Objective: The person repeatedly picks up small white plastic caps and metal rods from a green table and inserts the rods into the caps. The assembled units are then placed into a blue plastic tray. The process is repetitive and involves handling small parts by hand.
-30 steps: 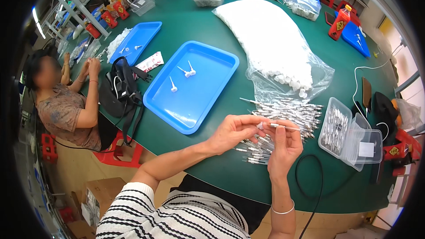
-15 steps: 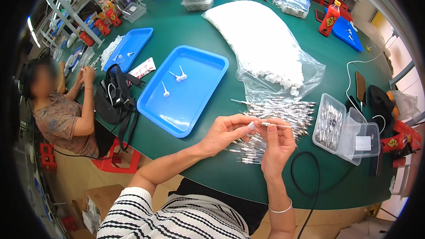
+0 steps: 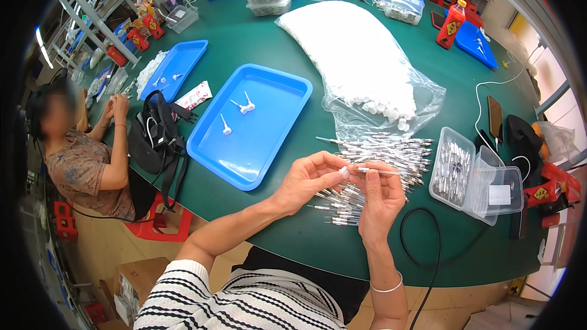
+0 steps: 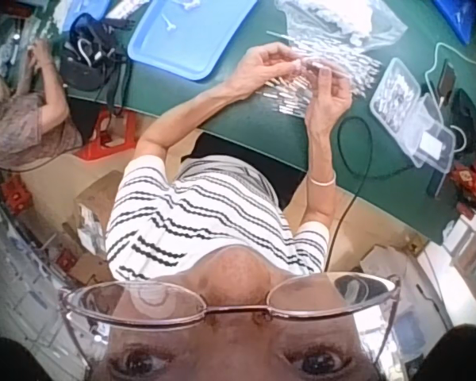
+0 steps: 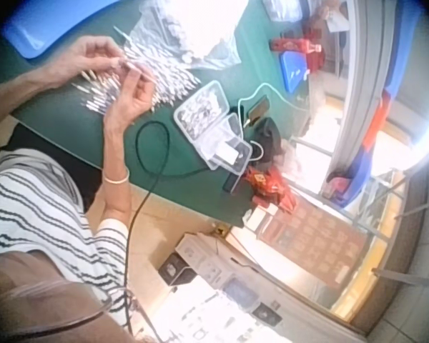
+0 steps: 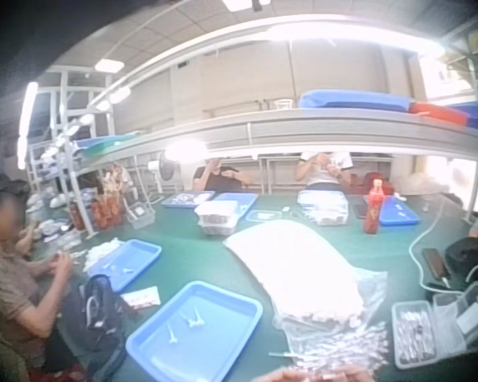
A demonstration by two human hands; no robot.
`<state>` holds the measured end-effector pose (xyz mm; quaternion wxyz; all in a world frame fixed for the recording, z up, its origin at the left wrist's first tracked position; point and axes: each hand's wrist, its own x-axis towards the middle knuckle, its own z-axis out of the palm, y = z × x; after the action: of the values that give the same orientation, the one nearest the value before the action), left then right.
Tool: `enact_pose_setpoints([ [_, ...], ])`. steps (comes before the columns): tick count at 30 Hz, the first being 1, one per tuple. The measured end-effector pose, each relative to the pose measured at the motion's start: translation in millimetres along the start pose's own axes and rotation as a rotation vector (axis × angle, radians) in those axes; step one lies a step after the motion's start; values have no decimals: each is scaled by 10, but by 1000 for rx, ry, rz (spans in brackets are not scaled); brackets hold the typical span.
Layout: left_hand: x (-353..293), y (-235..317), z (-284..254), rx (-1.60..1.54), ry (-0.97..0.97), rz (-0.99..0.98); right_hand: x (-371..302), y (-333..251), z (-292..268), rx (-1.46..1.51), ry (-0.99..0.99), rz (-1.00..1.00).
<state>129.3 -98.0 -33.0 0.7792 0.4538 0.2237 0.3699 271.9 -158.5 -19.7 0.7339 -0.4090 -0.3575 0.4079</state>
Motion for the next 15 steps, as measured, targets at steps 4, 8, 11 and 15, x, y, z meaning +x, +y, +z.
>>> enact_pose_setpoints([
  [4,1,-4,-4,-2,5,2,-3,3,-7,-3,-5,1],
  [8,2,8,0,-18,11,-8,0,5,-8,7,-8,7],
  [11,0,12,-2,-28,22,-9,1,17,-19,4,-7,8],
  [15,1,20,-3,-25,31,-7,3,22,-23,-5,-9,8],
])
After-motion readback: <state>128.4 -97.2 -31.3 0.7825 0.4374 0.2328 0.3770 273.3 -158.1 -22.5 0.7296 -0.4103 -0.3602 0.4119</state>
